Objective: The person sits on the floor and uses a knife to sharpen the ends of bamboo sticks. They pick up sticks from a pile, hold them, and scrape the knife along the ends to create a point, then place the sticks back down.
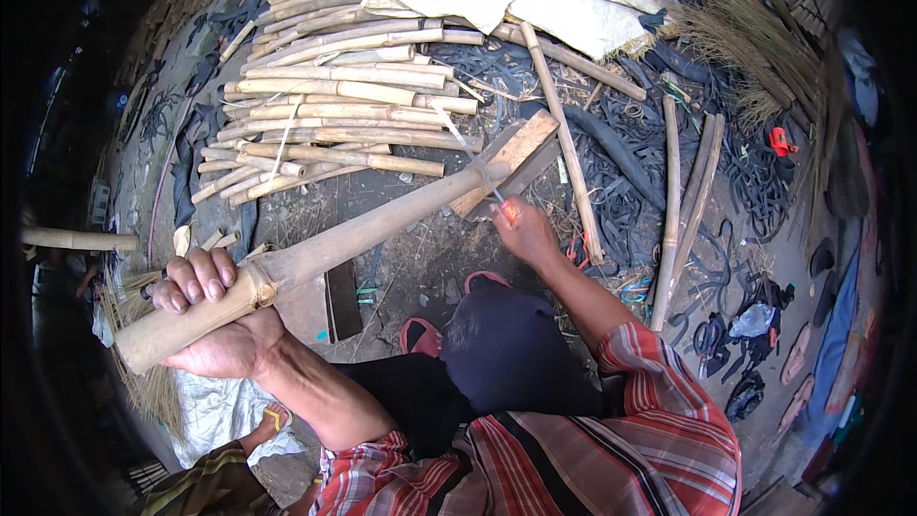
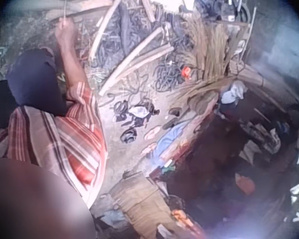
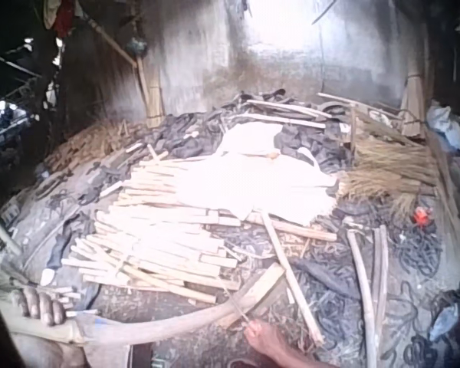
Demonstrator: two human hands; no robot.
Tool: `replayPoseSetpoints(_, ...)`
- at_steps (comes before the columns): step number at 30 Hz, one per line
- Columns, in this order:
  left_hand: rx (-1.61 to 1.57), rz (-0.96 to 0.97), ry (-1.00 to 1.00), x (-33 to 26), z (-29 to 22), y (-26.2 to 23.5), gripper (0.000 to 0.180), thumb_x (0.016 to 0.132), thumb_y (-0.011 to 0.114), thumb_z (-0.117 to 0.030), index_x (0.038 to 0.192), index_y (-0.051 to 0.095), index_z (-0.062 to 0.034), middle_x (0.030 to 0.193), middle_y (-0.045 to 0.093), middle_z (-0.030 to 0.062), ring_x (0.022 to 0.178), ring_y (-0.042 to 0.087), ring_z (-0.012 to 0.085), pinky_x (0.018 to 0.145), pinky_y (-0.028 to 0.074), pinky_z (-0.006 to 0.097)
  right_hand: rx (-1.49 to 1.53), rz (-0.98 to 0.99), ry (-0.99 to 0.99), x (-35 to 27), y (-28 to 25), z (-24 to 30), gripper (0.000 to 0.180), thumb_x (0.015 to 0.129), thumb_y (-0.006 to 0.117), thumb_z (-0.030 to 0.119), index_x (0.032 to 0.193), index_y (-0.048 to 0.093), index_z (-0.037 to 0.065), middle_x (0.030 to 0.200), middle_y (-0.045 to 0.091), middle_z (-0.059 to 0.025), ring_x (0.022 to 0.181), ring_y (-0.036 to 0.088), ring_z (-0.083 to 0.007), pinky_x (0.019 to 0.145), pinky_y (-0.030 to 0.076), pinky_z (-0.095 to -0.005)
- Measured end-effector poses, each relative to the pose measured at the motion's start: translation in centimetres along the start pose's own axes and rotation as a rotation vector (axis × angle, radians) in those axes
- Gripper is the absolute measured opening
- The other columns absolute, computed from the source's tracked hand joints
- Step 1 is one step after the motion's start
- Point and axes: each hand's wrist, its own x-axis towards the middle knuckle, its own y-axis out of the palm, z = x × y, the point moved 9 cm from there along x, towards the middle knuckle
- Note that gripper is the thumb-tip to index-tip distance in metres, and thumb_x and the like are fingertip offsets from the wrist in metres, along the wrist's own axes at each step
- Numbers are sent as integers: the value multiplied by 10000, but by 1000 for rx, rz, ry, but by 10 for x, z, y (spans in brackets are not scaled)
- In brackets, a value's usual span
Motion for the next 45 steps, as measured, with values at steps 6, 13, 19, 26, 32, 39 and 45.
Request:
replayPoseSetpoints(6,-59,114,20,-7,-6,5,673,1004,342,-682,821,526,-61,733,454,66,614,466,174,551,411,324,-53,82,39,-10,6,7,320,936,669,327,931,662,7,838,685,-296,859,672,-499,717,523,-530)
replayPoseSetpoints(13,-47,283,26,0,-7,15,900,847,392,-902,974,585,-32,763,480,75,613,466,186,578,398,328,-138,-23,142,7,-18,-4,314,941,643,327,1044,661,30,908,688,-314,922,669,-502,776,537,-541)
replayPoseSetpoints(19,-21,193,106,11,-20,8,778,870,516,-821,931,514,-46,734,510,77,544,501,164,467,418,304,-50,-60,20,6,-24,12,316,947,649,338,975,686,26,856,692,-290,879,673,-490,771,536,-535)
replayPoseSetpoints(26,-19,221,36,6,-7,-3,716,916,517,-761,898,487,-46,712,526,74,526,528,161,479,465,295,-23,32,-109,-3,4,11,330,948,657,346,927,670,17,828,684,-244,792,668,-461,704,511,-498)
replayPoseSetpoints(32,-65,343,-59,12,0,14,648,948,527,-702,879,481,-59,690,526,54,500,534,156,483,472,304,7,-97,9,2,-19,0,341,959,655,340,893,649,5,738,664,-238,737,669,-453,656,493,-487)
replayPoseSetpoints(39,-64,429,-38,26,-4,33,607,992,492,-651,906,500,-50,696,530,58,508,549,162,499,494,314,-42,-48,-56,7,-24,38,339,952,677,329,868,636,4,745,652,-269,751,659,-476,651,495,-487)
replayPoseSetpoints(45,-115,369,-57,25,4,25,658,935,527,-723,864,489,-70,663,492,22,491,496,126,491,452,279,11,-50,-49,-5,-13,15,354,955,642,362,917,673,11,772,666,-278,793,664,-489,727,514,-508)
